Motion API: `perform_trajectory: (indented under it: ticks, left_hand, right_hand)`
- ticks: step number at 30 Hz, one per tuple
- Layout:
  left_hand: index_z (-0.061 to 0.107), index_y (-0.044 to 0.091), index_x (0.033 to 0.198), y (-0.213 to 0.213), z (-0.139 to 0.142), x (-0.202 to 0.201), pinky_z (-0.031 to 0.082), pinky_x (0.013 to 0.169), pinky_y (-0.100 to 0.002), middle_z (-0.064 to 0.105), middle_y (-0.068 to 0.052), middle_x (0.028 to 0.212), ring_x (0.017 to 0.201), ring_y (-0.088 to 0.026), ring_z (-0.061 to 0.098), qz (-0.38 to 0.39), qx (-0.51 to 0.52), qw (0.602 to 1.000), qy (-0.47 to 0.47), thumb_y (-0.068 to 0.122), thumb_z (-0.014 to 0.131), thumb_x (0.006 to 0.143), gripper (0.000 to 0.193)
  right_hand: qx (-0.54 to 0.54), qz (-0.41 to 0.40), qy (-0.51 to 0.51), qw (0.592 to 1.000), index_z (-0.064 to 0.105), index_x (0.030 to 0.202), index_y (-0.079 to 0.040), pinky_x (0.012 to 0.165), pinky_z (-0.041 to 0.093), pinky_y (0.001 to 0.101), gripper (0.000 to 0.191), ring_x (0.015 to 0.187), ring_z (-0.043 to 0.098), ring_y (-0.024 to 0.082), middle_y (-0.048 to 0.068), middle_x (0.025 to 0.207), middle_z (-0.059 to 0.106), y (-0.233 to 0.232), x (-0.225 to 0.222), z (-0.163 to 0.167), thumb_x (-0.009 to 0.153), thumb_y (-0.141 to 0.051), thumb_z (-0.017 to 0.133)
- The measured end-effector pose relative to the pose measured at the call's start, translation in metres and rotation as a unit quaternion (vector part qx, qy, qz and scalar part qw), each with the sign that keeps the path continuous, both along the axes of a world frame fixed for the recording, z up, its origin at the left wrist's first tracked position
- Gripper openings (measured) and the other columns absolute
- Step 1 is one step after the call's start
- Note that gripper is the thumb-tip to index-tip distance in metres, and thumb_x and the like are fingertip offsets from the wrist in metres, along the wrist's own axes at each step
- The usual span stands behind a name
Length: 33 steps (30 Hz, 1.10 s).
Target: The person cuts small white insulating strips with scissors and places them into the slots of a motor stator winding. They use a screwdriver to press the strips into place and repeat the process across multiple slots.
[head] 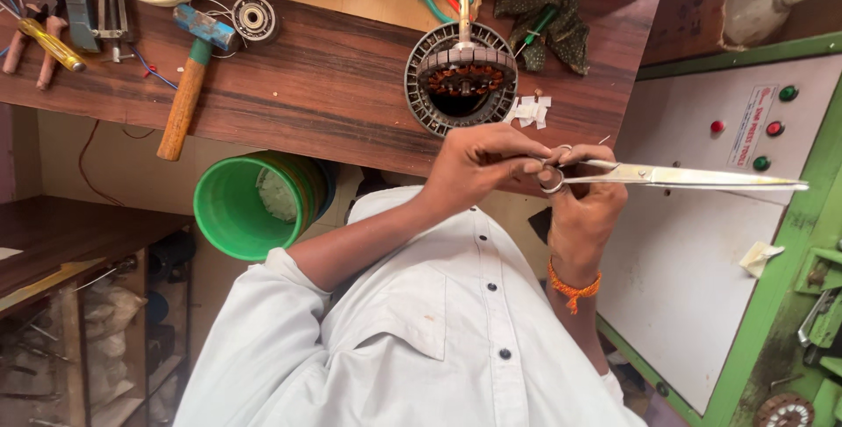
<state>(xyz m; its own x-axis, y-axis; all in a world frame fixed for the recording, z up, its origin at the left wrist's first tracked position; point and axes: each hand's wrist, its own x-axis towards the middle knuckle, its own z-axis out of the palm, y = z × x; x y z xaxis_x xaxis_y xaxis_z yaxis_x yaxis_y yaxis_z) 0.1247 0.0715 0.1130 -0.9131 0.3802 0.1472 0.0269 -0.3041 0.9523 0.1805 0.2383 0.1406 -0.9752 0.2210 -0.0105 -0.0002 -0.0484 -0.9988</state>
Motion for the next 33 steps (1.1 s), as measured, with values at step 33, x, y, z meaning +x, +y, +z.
perform_trajectory:
  ticks: [33]
  left_hand:
    - [0.077, 0.002, 0.102, -0.021, 0.002, -0.039, 0.062, 0.058, -0.021, 0.078, -0.003, 0.087, 0.074, -0.005, 0.073, 0.062, -0.153, 0.983, -0.079, 0.01, 0.071, 0.097, 0.012]
  right_hand:
    - [0.01, 0.341, -0.33, 0.88, 0.069, 0.131, 0.002, 0.071, 0.052, 0.0247, 0.072, 0.077, 0.062, 0.008, 0.001, 0.085, 0.069, 0.023, 0.003, -0.017, 0.067, -0.024, 0.089]
